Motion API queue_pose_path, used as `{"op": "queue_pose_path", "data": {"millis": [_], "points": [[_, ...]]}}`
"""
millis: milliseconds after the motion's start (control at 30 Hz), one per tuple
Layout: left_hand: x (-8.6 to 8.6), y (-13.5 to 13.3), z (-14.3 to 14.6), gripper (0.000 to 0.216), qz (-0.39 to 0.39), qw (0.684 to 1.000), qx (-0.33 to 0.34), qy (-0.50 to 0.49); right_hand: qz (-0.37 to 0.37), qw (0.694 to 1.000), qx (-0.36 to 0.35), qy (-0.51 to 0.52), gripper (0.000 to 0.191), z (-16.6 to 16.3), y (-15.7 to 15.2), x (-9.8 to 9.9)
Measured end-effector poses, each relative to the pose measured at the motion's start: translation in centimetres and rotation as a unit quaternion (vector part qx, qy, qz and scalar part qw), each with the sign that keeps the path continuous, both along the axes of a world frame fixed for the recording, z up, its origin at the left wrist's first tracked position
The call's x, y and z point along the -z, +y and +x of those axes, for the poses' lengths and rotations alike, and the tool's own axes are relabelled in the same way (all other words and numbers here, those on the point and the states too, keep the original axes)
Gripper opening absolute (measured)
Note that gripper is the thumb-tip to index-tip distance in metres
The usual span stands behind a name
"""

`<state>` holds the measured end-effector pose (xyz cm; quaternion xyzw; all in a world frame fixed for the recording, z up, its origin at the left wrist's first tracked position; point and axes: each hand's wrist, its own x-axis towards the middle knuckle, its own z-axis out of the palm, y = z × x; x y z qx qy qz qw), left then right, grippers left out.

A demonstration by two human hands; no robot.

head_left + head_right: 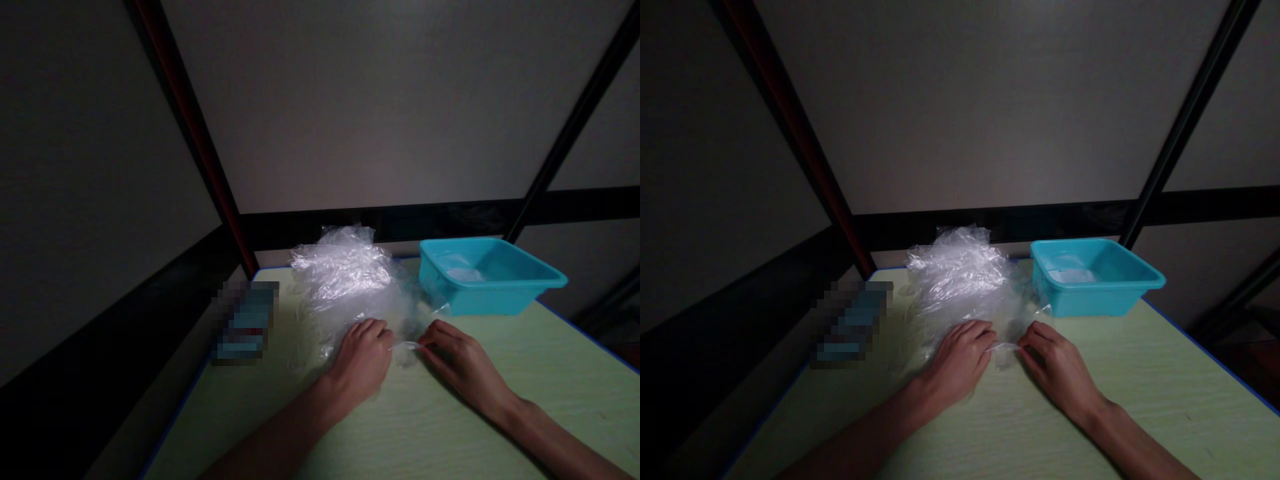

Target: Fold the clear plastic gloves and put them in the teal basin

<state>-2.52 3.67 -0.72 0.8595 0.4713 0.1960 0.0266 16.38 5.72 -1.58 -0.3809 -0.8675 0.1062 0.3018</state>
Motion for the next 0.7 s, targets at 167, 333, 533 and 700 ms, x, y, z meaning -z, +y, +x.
{"op": "queue_pose_path", "data": {"millis": [167, 333, 533, 700], "points": [[-0.6, 0.2, -0.5, 0.029, 0.011, 0.999, -0.044, -0.002, -0.011, 1.0, -0.009, 0.009, 0.019, 0.0, 0.0, -0.1], [-3.5, 1.6, -5.3, 0.041, 0.02, 0.953, -0.3, 0.035, -0.015, 1.0, -0.019, 0.0, 0.018, 0.1, 0.0, -0.1], [-4.3, 2.2, -13.7, 0.075, -0.075, 0.848, -0.519, 0.075, -0.024, 0.999, -0.025, -0.007, 0.016, 0.0, -0.2, -0.1], [-3.4, 2.6, -16.5, 0.077, -0.163, 0.827, -0.525, 0.118, -0.046, 0.999, -0.02, -0.016, 0.015, 0.0, -0.1, 0.0]]}}
